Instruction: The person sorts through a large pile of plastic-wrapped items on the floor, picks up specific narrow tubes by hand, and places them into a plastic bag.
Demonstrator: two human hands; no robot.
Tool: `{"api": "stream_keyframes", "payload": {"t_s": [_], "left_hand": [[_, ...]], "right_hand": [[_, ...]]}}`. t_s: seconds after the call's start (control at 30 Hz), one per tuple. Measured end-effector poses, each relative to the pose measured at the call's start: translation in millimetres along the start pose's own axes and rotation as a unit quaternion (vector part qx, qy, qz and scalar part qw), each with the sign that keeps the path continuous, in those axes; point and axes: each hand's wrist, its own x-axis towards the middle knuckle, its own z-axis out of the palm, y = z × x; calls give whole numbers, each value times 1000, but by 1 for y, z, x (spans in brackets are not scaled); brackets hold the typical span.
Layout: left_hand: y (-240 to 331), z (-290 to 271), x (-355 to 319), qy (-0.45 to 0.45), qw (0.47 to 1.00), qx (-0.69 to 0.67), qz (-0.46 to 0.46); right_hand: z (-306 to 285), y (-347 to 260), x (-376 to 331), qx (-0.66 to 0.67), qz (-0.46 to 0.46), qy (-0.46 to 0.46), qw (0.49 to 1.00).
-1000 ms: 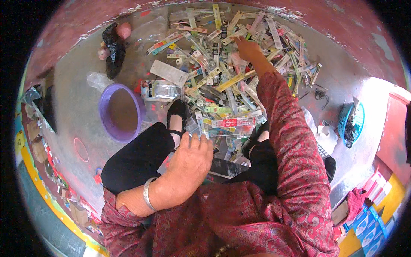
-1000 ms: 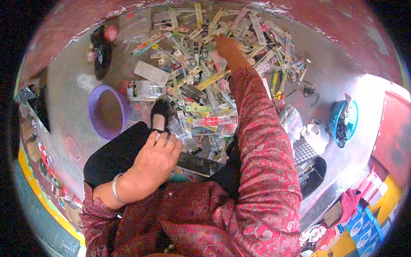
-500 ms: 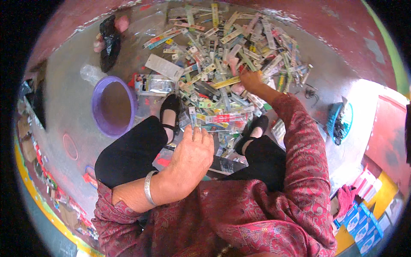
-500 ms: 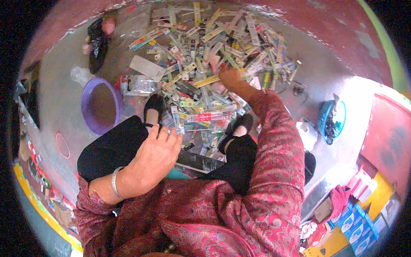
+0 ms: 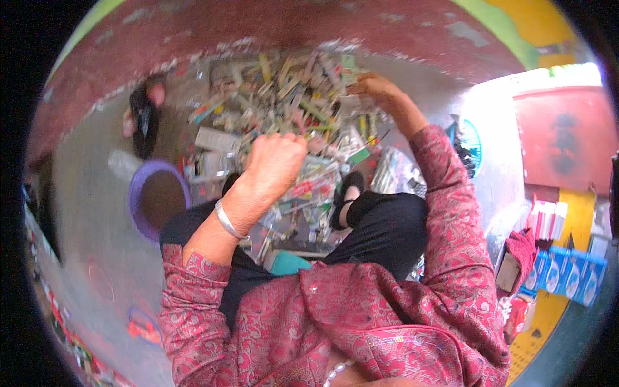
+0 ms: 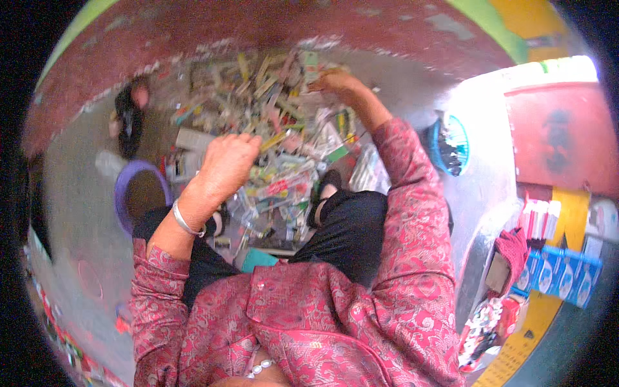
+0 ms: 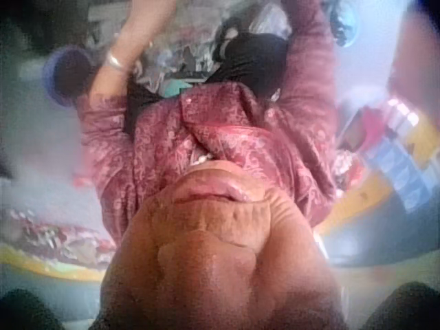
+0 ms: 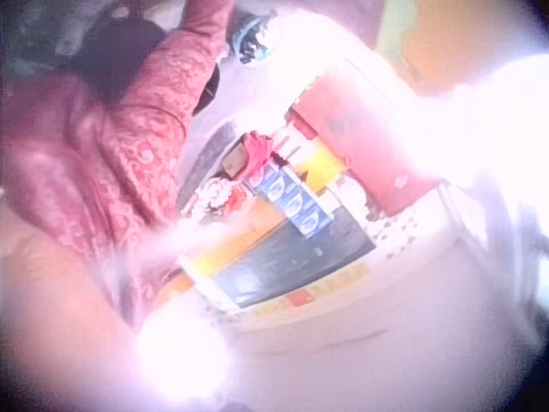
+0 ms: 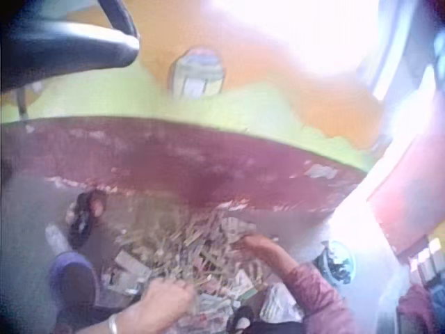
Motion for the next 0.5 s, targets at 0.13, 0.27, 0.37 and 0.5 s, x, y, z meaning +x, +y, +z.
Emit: {"api": "stream_keyframes", "payload": {"t_s": [0.13,0.27,0.37,0.5], "left_hand": [[-6,-6,16,159,931,-325,-49],[13,-17,38,-2,751,-660,-29],[31,-41,36,-99,739,-667,9],[35,-40,30,-134,709,-692,6]], "right_hand": [[-4,-69,-54,448,-8,74,891],[4,-116,-111,493,-39,139,858],[23,-120,-131,413,22,212,885],[41,-124,-128,353,-16,272,895]]}}
